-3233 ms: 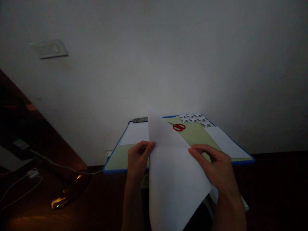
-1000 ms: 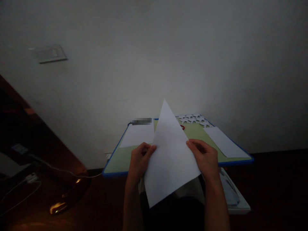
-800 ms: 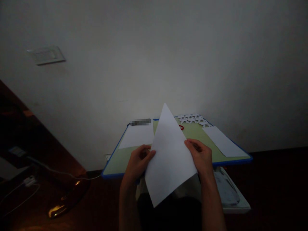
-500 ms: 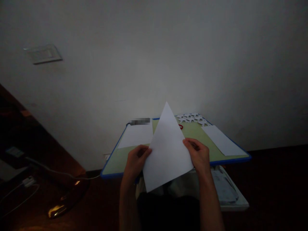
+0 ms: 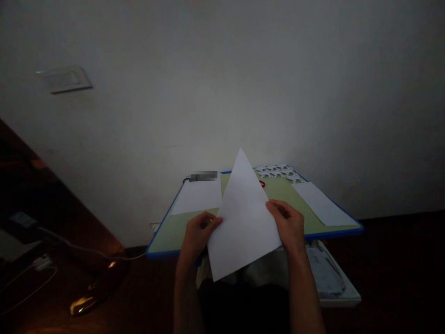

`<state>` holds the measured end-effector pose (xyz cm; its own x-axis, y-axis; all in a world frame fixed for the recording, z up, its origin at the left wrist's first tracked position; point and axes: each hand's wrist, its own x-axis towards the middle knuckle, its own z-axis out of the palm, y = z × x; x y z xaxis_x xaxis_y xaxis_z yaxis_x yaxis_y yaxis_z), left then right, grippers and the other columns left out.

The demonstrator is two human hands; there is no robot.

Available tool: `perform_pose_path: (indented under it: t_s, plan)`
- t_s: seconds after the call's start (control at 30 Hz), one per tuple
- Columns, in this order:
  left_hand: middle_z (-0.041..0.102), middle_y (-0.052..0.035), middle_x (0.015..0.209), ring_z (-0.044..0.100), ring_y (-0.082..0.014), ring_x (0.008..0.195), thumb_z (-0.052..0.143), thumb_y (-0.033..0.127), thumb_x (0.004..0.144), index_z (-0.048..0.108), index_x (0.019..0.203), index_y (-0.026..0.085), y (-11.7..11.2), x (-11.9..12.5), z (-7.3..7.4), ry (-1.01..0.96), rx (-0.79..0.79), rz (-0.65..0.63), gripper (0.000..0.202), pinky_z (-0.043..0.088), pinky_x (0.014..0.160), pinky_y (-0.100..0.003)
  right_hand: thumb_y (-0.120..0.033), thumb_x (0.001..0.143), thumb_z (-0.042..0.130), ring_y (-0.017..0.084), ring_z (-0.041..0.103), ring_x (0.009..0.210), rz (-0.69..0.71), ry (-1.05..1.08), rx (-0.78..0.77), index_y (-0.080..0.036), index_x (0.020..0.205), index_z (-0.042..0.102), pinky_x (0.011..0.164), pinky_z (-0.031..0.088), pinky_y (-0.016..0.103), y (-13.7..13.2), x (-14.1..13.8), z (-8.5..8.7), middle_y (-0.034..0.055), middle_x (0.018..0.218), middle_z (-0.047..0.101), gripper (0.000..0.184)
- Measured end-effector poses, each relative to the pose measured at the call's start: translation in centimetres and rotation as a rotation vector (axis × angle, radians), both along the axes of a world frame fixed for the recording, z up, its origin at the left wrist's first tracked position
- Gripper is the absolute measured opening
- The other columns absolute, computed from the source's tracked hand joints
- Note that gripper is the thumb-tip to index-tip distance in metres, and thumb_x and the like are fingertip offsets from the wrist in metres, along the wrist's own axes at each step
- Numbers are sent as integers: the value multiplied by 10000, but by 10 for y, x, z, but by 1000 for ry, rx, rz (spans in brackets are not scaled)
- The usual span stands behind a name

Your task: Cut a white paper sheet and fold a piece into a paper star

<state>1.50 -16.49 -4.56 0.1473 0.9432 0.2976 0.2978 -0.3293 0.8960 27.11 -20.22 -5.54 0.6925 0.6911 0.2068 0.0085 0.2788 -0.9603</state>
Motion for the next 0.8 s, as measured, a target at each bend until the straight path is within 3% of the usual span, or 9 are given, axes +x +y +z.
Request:
perform_pose_path:
  t_s: [0.17, 0.23, 0.43, 0.8]
  plan:
    - [766, -85, 896, 705, -234, 837, 769, 445, 795, 795, 898, 178, 2, -10, -5, -31, 20, -117, 287, 535, 740, -320, -460, 610, 882, 260, 722, 799, -51, 45, 16, -178, 814, 831, 721, 565, 377, 5, 5, -6, 83, 844, 825, 352]
    - [764, -90, 894, 702, -240, 850, 771, 429, 789, 787, 858, 176, 3, -12, -6, -36, 32, -94, 263, 535, 772, -338, -461, 611, 882, 260, 722, 811, -58, 57, 22, -179, 825, 829, 728, 564, 376, 6, 6, -8, 80, 854, 825, 358]
    - [755, -71, 768, 650, -213, 731, 791, 474, 799, 782, 765, 168, 2, -12, -4, -25, 10, 3, 308, 473, 686, -320, -460, 612, 890, 258, 721, 809, -67, 77, 21, -176, 839, 827, 729, 560, 375, 8, 7, -11, 75, 844, 819, 368]
    - [428, 49, 601, 402, -131, 607, 719, 564, 849, 513, 600, 198, 1, -12, 1, -16, 54, 58, 488, 302, 584, -276, -458, 599, 891, 259, 718, 829, -65, 94, 36, -179, 820, 825, 751, 561, 378, 4, 3, -2, 72, 840, 817, 362]
